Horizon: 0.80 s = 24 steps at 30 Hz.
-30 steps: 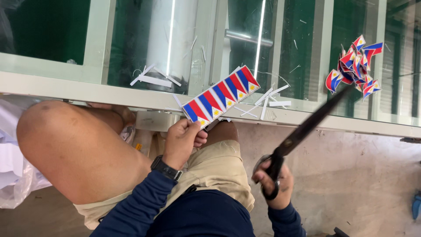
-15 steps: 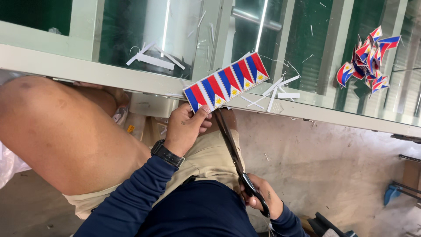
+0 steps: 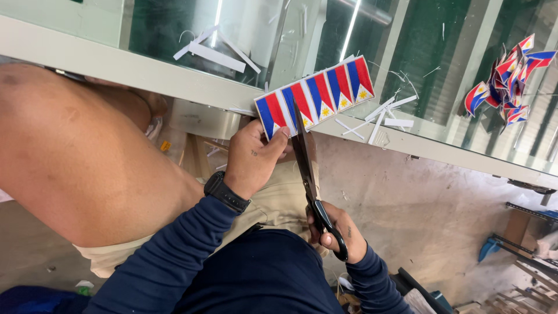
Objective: The person uses scissors to cut a long strip of printed Philippine flags into individual triangular pennants. They trim the edges and separate each flag one by one, placing the finished pieces on the glass table.
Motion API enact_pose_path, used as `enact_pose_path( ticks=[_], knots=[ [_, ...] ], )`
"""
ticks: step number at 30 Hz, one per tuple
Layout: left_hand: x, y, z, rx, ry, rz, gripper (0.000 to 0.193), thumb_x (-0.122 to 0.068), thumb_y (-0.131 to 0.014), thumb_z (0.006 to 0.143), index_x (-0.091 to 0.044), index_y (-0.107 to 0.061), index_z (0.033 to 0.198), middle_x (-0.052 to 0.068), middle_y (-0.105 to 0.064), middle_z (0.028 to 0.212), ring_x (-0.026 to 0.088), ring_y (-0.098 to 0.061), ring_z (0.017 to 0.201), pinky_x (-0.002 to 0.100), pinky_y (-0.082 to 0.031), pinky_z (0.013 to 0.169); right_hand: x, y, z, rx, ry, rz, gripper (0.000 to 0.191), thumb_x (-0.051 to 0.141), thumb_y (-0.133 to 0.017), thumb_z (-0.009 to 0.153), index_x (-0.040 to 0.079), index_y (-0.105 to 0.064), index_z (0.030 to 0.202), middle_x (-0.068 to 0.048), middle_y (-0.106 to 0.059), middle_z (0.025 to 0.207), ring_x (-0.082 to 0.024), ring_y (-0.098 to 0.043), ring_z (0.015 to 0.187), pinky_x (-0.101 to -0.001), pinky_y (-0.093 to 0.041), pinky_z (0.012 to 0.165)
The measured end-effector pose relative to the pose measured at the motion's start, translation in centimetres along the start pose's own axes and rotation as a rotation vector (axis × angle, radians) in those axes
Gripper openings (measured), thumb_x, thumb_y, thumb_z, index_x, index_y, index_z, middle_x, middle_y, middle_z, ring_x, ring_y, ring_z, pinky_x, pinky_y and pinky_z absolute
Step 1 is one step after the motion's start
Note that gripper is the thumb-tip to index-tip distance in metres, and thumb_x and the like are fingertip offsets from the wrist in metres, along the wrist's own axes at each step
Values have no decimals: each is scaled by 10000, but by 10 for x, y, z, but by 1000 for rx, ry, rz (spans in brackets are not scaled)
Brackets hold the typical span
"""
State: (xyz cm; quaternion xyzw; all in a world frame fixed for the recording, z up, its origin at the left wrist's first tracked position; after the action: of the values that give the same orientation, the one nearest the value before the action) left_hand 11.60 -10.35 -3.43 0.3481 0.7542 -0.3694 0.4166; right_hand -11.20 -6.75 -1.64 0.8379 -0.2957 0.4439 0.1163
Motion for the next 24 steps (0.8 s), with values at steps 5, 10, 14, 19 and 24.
enact_pose_path(
  ticks=[5,10,14,19,24],
  knots=[
    [-3,2,-2,-11,-26,56,186,-139,-686,979,-5,-746,1093,53,-745,825,32,-599,686,230,-520,613,0,3,3,-16,-13,-77,887,836,-667,743,5,-598,1045,-52,-591,720,-133,-606,646,-267,-510,616],
    [-12,5,-2,-39,-125,101,203,-148,-700,955,-4,-732,1094,44,-792,915,40,-671,784,248,-565,713,2,2,6,-5,-7,-92,885,846,-667,736,16,-592,1038,-51,-599,716,-132,-608,643,-259,-493,604],
    [-14,5,-2,-35,-138,115,192,-156,-704,953,-7,-733,1071,48,-787,899,49,-680,771,250,-563,705,5,1,7,0,-8,-103,895,852,-666,736,11,-591,1032,-52,-599,736,-134,-610,650,-261,-497,602],
    [-10,6,-3,-26,-83,121,187,-166,-709,943,-12,-745,1042,39,-766,814,40,-623,681,246,-528,626,5,1,7,-7,-2,-100,911,857,-665,733,-1,-585,1028,-57,-593,786,-142,-635,663,-275,-538,615],
    [-11,6,-2,-28,-92,125,192,-177,-713,945,-4,-742,1023,39,-745,772,38,-605,659,251,-516,607,4,1,7,-16,-11,-74,921,860,-673,722,-4,-584,1029,-65,-594,760,-148,-641,649,-276,-538,611]
  ],
)
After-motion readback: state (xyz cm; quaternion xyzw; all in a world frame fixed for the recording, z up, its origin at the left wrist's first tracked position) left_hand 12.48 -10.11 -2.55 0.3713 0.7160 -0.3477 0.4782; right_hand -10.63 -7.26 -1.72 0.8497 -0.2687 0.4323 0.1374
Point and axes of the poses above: each hand's wrist, its own z-axis towards the middle knuckle, its own y-axis out of the back of the hand, x = y × z, the point moved 10 cm from there along z, towards the middle knuckle
